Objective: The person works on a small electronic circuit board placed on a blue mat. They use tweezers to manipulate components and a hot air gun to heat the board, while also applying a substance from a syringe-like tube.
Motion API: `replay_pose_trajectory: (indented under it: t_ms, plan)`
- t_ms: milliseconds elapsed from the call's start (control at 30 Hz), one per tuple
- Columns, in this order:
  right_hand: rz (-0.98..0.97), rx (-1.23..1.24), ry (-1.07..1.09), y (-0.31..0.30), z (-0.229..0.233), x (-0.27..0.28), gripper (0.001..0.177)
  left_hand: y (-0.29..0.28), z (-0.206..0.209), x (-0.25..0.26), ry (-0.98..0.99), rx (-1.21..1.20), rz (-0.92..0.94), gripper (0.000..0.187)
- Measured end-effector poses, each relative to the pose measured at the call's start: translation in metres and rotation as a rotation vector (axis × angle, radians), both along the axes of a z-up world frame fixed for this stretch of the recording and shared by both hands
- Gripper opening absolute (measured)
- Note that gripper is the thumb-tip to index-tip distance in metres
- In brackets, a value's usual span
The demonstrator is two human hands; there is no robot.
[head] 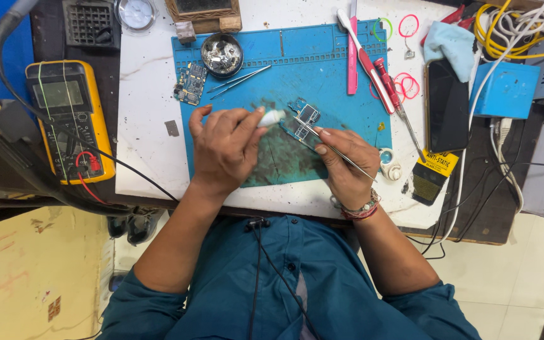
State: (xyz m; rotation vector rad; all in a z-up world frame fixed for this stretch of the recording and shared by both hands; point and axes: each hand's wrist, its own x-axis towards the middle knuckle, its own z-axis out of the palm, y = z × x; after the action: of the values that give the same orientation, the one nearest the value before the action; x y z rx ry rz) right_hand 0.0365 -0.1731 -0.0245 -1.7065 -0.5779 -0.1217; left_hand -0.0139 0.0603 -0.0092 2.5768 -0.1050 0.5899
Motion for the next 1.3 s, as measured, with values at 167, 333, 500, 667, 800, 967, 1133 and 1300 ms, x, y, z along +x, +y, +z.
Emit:
replay_pose_trajectory:
  t_ms: [167, 333, 500, 667, 800, 967, 1133, 1300]
  plan:
    - [-0.013, 0.014, 0.008, -0.001, -0.002, -0.002, 0.026, 0.000, 0.005, 0.000, -0.019, 0.057, 0.066, 0.031]
    - [-0.021, 0.073, 0.060, -0.004, -0.003, -0.005, 0.027, 0.018, 0.006, -0.041, -0.167, -0.032, 0.079, 0.031]
    - [-0.042, 0.106, 0.093, -0.006, -0.009, -0.007, 0.027, 0.105, 0.006, -0.108, -0.389, 0.014, 0.550, 0.030]
    - [-0.086, 0.074, 0.153, -0.006, -0.013, -0.009, 0.025, 0.171, -0.018, -0.144, -0.196, 0.045, 0.765, 0.027]
    - [-0.060, 0.191, 0.197, -0.005, -0.018, -0.011, 0.024, 0.180, -0.042, -0.151, -0.138, 0.176, 0.769, 0.029]
    - [-0.089, 0.218, 0.136, -0.006, -0.017, -0.015, 0.027, 0.191, -0.034, -0.130, -0.310, -0.118, 0.817, 0.029]
    - [-0.023, -0.044, -0.386, -0.007, -0.004, -0.021, 0.027, 0.152, 0.041, -0.117, -0.283, -0.050, 0.638, 0.022]
    - [0.185, -0.285, -0.609, 0.016, 0.013, -0.047, 0.034, 0.045, 0.100, -0.093, 0.238, 0.126, 0.255, 0.049]
